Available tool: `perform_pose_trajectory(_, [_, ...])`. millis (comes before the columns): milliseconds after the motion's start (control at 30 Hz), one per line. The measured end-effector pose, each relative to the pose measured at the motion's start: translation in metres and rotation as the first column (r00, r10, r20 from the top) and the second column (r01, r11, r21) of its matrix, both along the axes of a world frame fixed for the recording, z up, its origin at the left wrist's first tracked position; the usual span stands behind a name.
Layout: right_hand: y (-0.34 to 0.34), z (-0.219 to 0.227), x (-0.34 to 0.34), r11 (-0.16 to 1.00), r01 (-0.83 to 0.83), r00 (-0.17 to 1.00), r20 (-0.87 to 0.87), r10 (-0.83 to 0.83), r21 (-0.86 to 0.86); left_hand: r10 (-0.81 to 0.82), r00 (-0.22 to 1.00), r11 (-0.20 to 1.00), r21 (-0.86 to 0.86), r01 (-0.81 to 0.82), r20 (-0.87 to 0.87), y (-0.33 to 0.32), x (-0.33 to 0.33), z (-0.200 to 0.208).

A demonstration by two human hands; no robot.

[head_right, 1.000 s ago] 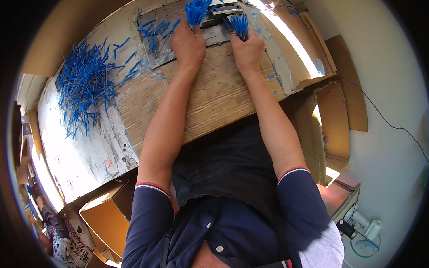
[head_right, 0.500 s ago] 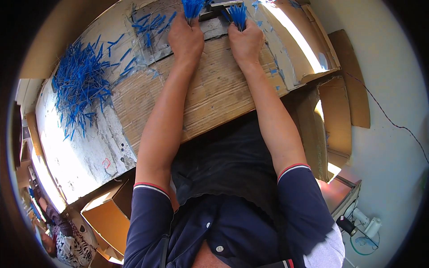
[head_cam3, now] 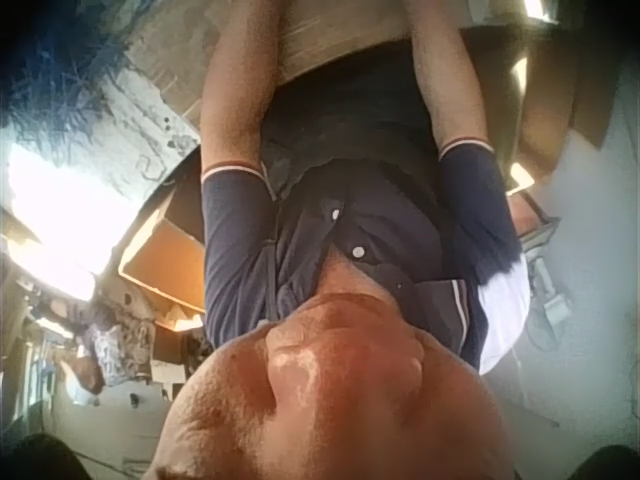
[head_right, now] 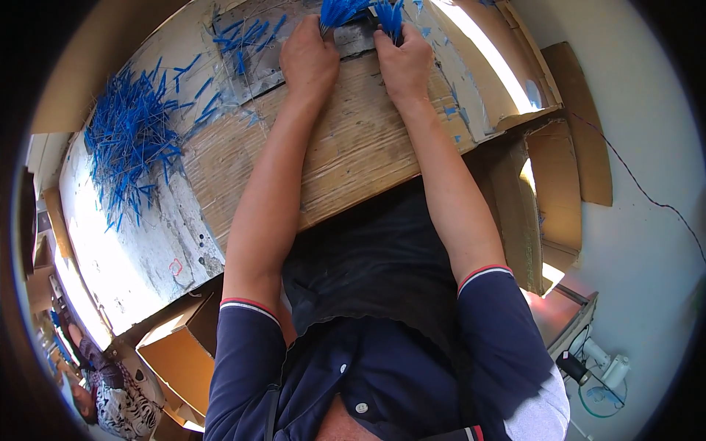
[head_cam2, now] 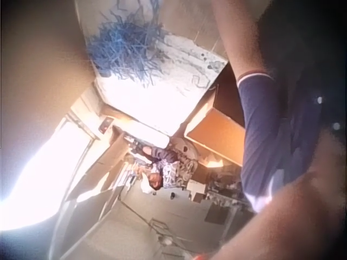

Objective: The person assembles small blue plastic components by hand at a workshop workbench.

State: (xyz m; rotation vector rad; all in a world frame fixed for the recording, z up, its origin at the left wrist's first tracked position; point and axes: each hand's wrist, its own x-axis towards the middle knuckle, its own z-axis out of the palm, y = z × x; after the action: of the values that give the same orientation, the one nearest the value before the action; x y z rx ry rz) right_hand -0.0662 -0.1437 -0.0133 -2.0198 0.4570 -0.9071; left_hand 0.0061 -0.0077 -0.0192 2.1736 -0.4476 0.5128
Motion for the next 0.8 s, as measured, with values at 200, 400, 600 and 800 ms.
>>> perform_pose_trajectory(200, [-0.002, -0.003, -0.003, 0.978, -0.082, 0.992, 0.105, 0.063, 0.191, -0.040, 0.999, 0.999, -0.020, 0.040, -0.007, 0.000, -0.002, 0.003])
perform_pose_trajectory(400, [0.001, 0.004, -0.008, 0.934, -0.110, 0.989, 0.127, 0.070, 0.339, -0.044, 0.998, 0.993, 0.114, 0.038, 0.054, 0.001, -0.005, 0.005])
perform_pose_trajectory(600, [0.002, 0.011, -0.012, 0.797, -0.326, 0.942, 0.247, 0.228, 0.508, -0.034, 0.999, 0.983, 0.179, 0.031, 0.013, 0.002, -0.005, 0.006])
perform_pose_trajectory(800, [0.001, 0.014, -0.014, 0.729, -0.421, 0.907, 0.235, 0.349, 0.541, 0.126, 0.991, 0.992, -0.009, -0.127, -0.055, 0.005, -0.010, 0.018])
